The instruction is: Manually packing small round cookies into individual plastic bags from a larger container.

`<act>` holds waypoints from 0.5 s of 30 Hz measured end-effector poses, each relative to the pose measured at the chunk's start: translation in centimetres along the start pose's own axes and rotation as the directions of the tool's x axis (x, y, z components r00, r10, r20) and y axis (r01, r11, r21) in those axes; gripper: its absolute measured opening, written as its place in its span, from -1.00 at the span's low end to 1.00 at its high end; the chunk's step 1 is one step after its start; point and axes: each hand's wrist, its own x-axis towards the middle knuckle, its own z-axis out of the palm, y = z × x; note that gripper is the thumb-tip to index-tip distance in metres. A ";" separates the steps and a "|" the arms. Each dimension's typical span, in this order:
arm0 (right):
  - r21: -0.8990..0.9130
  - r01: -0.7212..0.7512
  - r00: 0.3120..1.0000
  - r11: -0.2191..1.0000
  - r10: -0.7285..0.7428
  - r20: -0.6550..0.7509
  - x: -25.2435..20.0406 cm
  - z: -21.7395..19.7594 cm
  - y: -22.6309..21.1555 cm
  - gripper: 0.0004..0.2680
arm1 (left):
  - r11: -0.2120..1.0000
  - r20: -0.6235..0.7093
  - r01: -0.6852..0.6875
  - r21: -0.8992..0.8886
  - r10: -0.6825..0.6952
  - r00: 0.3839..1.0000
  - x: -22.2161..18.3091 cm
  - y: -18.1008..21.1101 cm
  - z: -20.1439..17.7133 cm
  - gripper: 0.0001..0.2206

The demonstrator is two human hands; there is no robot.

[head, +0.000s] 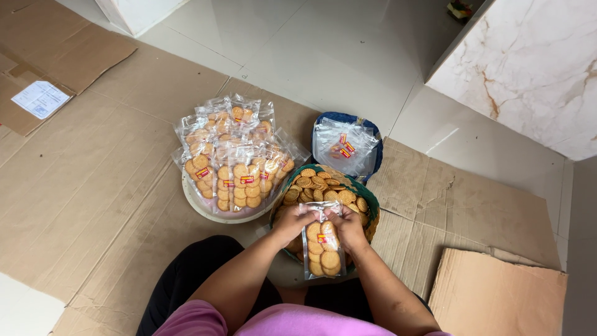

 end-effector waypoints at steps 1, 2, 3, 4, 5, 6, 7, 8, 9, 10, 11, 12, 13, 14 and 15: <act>0.000 -0.001 1.000 1.000 0.001 -0.002 -0.3 0.4 -0.3 -0.90 | 1.000 0.001 0.002 -0.001 -0.002 1.000 0.1 -0.2 0.0 -0.79; -0.027 0.020 1.000 0.999 -0.020 0.008 -0.6 0.7 -0.5 -0.89 | 1.000 0.018 -0.011 0.025 0.011 1.000 0.1 -0.5 0.0 -0.78; -0.053 0.041 0.999 0.998 -0.040 0.020 -0.8 1.2 -0.8 -0.87 | 0.998 0.034 -0.025 0.049 0.024 0.999 0.2 -0.6 0.0 -0.77; -0.054 0.040 0.999 0.998 -0.039 0.019 -0.8 1.1 -0.7 -0.87 | 0.999 0.035 -0.024 0.048 0.022 0.999 0.3 -0.8 0.0 -0.77; -0.066 0.053 0.998 0.996 -0.051 0.030 -0.8 1.0 -0.6 -0.88 | 0.996 0.029 -0.024 0.091 0.021 0.999 0.4 -0.9 -0.1 -0.78; -0.078 0.065 0.997 0.995 -0.062 0.041 -0.8 0.9 -0.5 -0.89 | 0.991 0.024 -0.023 0.133 0.020 1.000 0.5 -1.0 -0.2 -0.79; -0.078 0.065 0.997 0.995 -0.062 0.042 -0.3 0.4 0.0 -0.89 | 0.991 0.022 -0.023 0.133 0.020 1.000 0.4 -0.5 -0.3 -0.79; -0.103 0.073 0.997 0.992 -0.068 0.048 0.2 -0.1 0.5 -0.90 | 0.989 0.020 -0.025 0.148 0.023 1.000 0.2 0.0 -0.3 -0.81; -0.127 0.082 0.996 0.988 -0.075 0.053 0.7 -0.6 1.0 -0.90 | 0.986 0.020 -0.028 0.163 0.025 0.999 0.2 0.6 -0.4 -0.82; -0.127 0.082 0.996 0.989 -0.076 0.053 0.6 -0.5 0.8 -0.90 | 0.986 0.020 -0.028 0.164 0.026 0.999 0.4 0.5 -0.5 -0.82; -0.107 0.065 0.997 0.992 -0.061 0.036 0.5 -0.4 0.6 -0.90 | 0.989 0.022 -0.018 0.145 0.014 1.000 0.5 0.5 -0.5 -0.84; -0.086 0.047 0.999 0.995 -0.046 0.019 0.5 -0.4 0.4 -0.88 | 0.992 0.025 -0.007 0.126 0.003 1.000 0.7 0.4 -0.5 -0.85; -0.086 0.047 0.999 0.995 -0.045 0.019 0.7 -0.4 0.3 -0.88 | 0.992 0.026 -0.006 0.126 0.003 1.000 0.7 0.9 -0.9 -0.85; -0.052 0.041 0.999 0.998 -0.041 -0.001 0.8 -0.5 0.2 -0.88 | 0.997 0.045 0.056 0.055 -0.059 0.997 0.8 1.4 -1.2 -0.82; -0.017 0.035 0.999 0.999 -0.036 -0.022 1.0 -0.5 0.1 -0.87 | 0.993 0.068 0.120 -0.014 -0.119 0.991 0.8 1.8 -1.5 -0.80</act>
